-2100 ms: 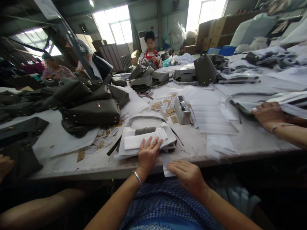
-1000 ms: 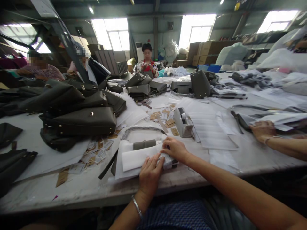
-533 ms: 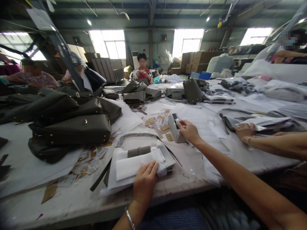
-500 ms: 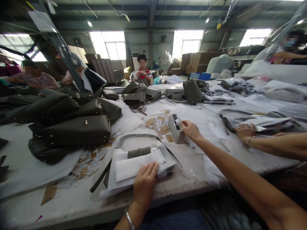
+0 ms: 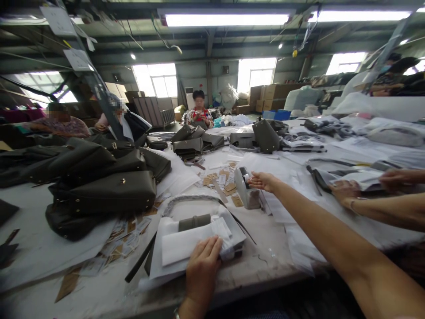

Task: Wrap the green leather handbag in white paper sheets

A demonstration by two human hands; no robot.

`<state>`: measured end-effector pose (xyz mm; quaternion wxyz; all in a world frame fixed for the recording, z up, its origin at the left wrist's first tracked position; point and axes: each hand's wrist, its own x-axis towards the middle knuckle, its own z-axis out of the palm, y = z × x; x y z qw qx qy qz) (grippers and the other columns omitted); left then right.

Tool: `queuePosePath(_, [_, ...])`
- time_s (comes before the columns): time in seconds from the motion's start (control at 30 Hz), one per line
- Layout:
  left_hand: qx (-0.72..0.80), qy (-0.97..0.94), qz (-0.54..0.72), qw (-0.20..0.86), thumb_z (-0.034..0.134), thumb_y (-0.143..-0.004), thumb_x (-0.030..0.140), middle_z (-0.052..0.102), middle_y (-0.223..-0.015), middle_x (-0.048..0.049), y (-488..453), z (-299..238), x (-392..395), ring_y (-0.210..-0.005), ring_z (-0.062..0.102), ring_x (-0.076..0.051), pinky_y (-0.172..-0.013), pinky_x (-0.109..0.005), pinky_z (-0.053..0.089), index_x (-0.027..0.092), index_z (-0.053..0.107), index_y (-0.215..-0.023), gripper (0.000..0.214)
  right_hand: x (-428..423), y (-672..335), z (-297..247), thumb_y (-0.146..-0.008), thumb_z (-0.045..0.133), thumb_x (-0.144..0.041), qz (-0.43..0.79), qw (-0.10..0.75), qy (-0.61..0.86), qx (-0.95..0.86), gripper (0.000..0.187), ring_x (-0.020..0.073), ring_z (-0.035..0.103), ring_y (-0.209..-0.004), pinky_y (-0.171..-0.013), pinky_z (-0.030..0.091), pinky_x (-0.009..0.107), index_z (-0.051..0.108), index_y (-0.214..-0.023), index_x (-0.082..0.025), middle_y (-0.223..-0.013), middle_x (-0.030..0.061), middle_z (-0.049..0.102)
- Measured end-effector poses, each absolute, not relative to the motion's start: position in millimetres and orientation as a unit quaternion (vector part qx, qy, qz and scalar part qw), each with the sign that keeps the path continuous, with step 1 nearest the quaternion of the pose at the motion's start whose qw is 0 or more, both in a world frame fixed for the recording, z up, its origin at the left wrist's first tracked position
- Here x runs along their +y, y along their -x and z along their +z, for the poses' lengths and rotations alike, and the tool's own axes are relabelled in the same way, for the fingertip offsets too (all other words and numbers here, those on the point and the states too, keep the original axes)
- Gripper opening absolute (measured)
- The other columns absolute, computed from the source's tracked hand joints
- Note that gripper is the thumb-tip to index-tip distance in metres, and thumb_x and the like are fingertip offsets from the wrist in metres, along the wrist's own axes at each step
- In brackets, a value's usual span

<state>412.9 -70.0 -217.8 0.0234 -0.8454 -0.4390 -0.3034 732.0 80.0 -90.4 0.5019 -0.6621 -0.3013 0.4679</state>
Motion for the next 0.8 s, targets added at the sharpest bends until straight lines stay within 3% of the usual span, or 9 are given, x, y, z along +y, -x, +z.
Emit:
queuePosePath(0.23, [-0.436, 0.850, -0.295, 0.018, 0.069, -0.082, 0.006, 0.067, -0.129, -0.0019, -412.5, -215.2, -71.4, -0.114, 0.064, -0.024, -0.101, -0.043, 0.055, 0.025, 0.062, -0.128, 0.050, -8.8, -722.6, -108.3, -0.086, 0.071, -0.034, 0.454, 0.517, 0.659, -0.303, 0.025, 0.0214, 0.073, -0.083, -0.073, 0.065, 0.028, 0.070, -0.089, -0.010, -0.101, 0.0178, 0.074])
queuePosePath(0.5, [-0.440, 0.849, -0.292, 0.008, 0.069, -0.082, 0.007, 0.067, -0.129, -0.0028, -412.4, -214.4, -72.6, -0.115, 0.064, -0.025, -0.102, -0.045, 0.054, 0.025, 0.062, -0.128, 0.050, -17.2, -720.4, -181.2, -0.075, 0.078, -0.043, 0.352, 0.509, 0.714, -0.329, 0.031, 0.0164, 0.068, -0.062, -0.062, 0.062, 0.029, 0.066, -0.076, -0.015, -0.082, 0.0127, 0.074])
queuePosePath(0.67, [-0.442, 0.849, -0.290, -0.007, 0.070, -0.082, 0.007, 0.067, -0.130, -0.0024, -412.5, -210.9, -73.2, -0.116, 0.063, -0.025, -0.103, -0.046, 0.053, 0.024, 0.062, -0.127, 0.050, -3.7, -729.4, -186.4, -0.075, 0.071, -0.046, 0.272, 0.448, 0.748, -0.406, 0.031, 0.0164, 0.061, -0.050, -0.048, 0.051, 0.027, 0.063, -0.063, -0.018, -0.059, 0.0074, 0.068])
queuePosePath(0.8, [-0.439, 0.852, -0.286, -0.005, 0.072, -0.080, 0.006, 0.067, -0.130, -0.0024, -412.8, -210.1, -72.6, -0.117, 0.063, -0.025, -0.103, -0.046, 0.053, 0.023, 0.063, -0.127, 0.051, -24.7, -738.5, -177.0, -0.073, 0.069, -0.045, 0.179, 0.391, 0.757, -0.493, 0.025, 0.0214, 0.064, -0.059, -0.053, 0.046, 0.029, 0.068, -0.067, -0.021, -0.063, 0.0055, 0.070])
